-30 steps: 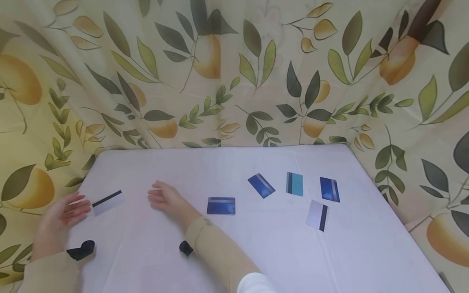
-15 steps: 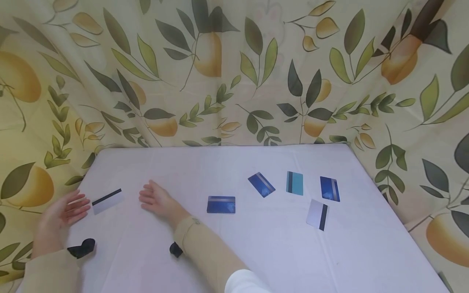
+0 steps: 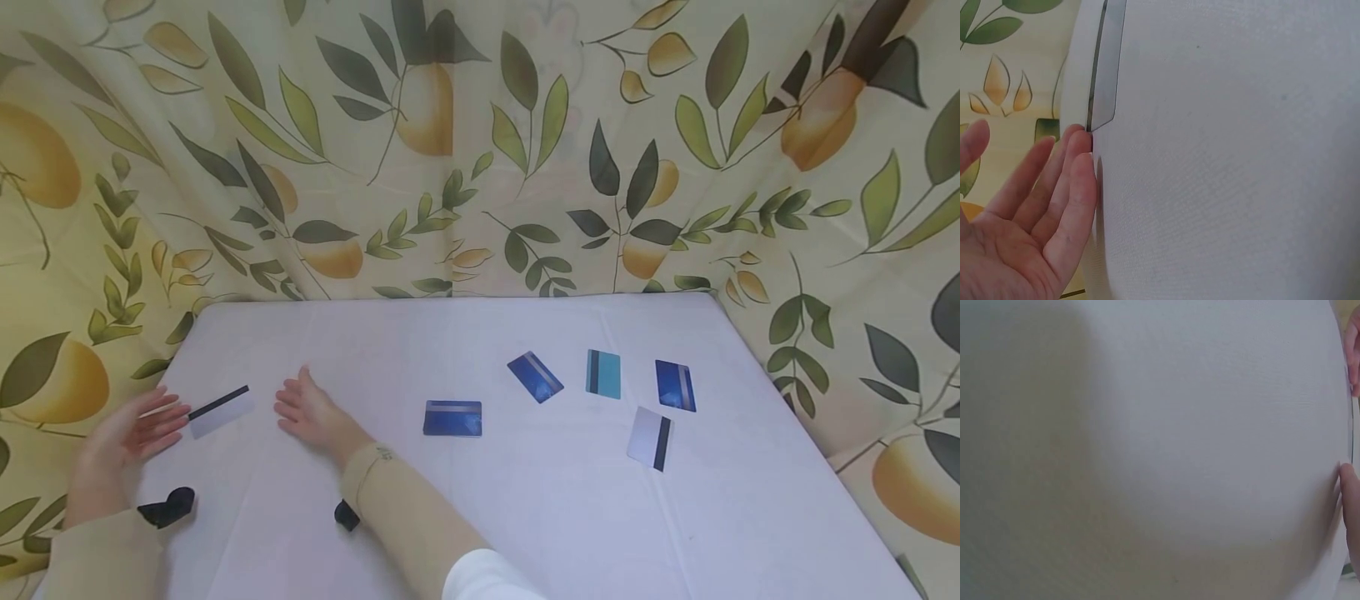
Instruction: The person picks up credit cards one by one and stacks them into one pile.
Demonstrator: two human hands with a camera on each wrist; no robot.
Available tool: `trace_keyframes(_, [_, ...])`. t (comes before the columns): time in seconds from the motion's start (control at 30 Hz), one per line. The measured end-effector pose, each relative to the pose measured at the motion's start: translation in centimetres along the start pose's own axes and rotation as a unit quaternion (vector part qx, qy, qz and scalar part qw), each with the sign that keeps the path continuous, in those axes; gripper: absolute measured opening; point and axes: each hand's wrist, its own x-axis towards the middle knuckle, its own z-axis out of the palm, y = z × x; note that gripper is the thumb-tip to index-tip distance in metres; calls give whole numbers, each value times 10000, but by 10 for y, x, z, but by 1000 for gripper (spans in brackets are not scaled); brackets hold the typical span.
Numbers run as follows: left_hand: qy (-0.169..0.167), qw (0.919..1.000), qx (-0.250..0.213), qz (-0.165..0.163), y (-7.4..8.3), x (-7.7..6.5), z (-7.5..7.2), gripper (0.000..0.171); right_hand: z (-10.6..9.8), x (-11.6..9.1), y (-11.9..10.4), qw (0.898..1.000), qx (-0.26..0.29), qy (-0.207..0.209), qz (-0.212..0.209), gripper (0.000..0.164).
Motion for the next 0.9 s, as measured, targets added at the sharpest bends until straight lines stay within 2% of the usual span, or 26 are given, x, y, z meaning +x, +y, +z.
trace_keyframes(0.17, [-16,9999,78,86,-2,1,1,16,2,0,2,9997,-143,-181,10,71])
trace_keyframes(0.3, [-151,9998,89,128,-1,-1,5,15,4,0,3,9993,-269,-256,34,73])
trace_keyframes(0.47, [-410,9981,384,234,-1,-2,11,18,6,0,3,9981,-487,-371,82,73])
trace_keyframes(0.67, [-561,9958,647,319,-1,1,14,23,6,0,2,9962,-749,-427,121,73])
trace_keyframes(0.9, [-494,9972,473,317,-5,0,18,18,3,3,0,9955,-835,-398,186,71])
